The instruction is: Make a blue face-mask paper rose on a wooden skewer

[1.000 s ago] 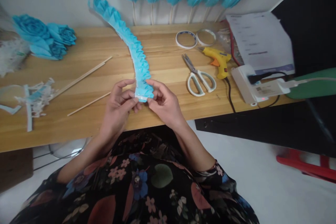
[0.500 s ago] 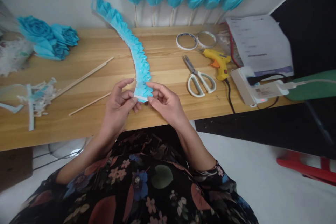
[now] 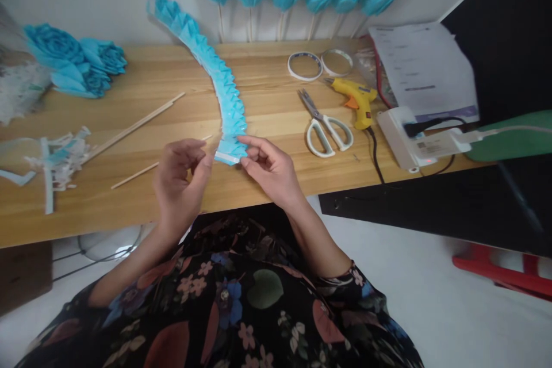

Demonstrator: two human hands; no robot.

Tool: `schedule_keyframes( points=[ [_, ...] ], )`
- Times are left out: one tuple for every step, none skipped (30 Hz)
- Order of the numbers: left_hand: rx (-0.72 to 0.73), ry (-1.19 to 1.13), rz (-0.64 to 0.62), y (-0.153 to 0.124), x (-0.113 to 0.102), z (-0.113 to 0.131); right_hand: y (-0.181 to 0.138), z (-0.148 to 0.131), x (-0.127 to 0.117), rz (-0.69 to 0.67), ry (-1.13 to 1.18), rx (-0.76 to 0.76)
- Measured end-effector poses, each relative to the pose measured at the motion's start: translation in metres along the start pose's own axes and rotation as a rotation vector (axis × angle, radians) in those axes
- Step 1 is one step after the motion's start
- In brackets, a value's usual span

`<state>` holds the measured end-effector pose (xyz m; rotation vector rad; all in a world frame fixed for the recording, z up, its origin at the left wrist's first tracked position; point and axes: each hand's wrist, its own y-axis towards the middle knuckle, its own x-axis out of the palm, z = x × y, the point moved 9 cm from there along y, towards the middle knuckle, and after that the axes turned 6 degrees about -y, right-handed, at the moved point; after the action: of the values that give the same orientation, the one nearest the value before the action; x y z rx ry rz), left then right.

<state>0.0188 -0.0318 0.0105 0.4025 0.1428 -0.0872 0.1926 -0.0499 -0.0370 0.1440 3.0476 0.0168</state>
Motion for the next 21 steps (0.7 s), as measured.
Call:
schedule_keyframes(
  points=[
    [0.075, 0.081, -0.036, -0.001, 0.003, 0.009, 0.0, 0.0, 0.0, 0.0, -0.003, -0.007],
    [0.135, 0.149, -0.091, -0.002, 0.008, 0.016, 0.0, -0.001, 0.001, 0.0, -0.009, -0.016],
    [0.175, 0.2, -0.148, -0.003, 0.014, 0.019, 0.0, -0.001, 0.001, 0.0, -0.016, -0.025],
    [0.194, 0.234, -0.192, -0.003, 0.018, 0.02, -0.001, -0.001, 0.001, -0.001, -0.024, -0.035],
    [0.195, 0.257, -0.216, -0.004, 0.021, 0.018, -0.001, -0.001, 0.001, -0.002, -0.033, -0.044],
    [0.184, 0.275, -0.229, -0.004, 0.023, 0.015, -0.001, -0.001, 0.001, -0.003, -0.04, -0.054],
    [0.172, 0.292, -0.235, -0.004, 0.024, 0.012, -0.001, -0.002, 0.002, -0.004, -0.045, -0.063],
    [0.163, 0.306, -0.239, -0.004, 0.025, 0.009, -0.001, -0.002, 0.002, -0.005, -0.047, -0.07],
    [0.157, 0.318, -0.242, -0.004, 0.025, 0.007, -0.002, -0.002, 0.002, -0.005, -0.048, -0.076],
    [0.152, 0.325, -0.245, -0.005, 0.026, 0.005, -0.002, -0.002, 0.002, -0.004, -0.048, -0.078],
    [0.147, 0.329, -0.248, -0.005, 0.026, 0.003, -0.002, -0.002, 0.002, -0.001, -0.048, -0.078],
    [0.141, 0.332, -0.25, -0.005, 0.026, 0.002, -0.002, -0.001, 0.002, 0.002, -0.046, -0.077],
    [0.135, 0.334, -0.252, -0.006, 0.027, 0.002, -0.002, -0.001, 0.002, 0.006, -0.045, -0.076],
    [0.129, 0.335, -0.252, -0.006, 0.027, 0.001, -0.002, -0.001, 0.002, 0.009, -0.044, -0.078],
    [0.124, 0.338, -0.251, -0.005, 0.027, 0.001, -0.002, -0.001, 0.002, 0.012, -0.046, -0.081],
    [0.119, 0.342, -0.249, -0.005, 0.027, 0.001, -0.003, -0.001, 0.002, 0.014, -0.05, -0.085],
    [0.113, 0.346, -0.249, -0.005, 0.027, 0.0, -0.003, -0.001, 0.002, 0.015, -0.056, -0.088],
    [0.105, 0.349, -0.251, -0.004, 0.028, 0.0, -0.003, -0.001, 0.002, 0.014, -0.064, -0.09],
    [0.096, 0.35, -0.253, -0.004, 0.028, -0.001, -0.003, -0.001, 0.002, 0.012, -0.073, -0.091],
    [0.087, 0.35, -0.255, -0.004, 0.029, -0.002, -0.003, -0.001, 0.002, 0.009, -0.082, -0.092],
    [0.079, 0.349, -0.259, -0.004, 0.029, -0.002, -0.003, -0.001, 0.002, 0.006, -0.089, -0.094]
  ],
)
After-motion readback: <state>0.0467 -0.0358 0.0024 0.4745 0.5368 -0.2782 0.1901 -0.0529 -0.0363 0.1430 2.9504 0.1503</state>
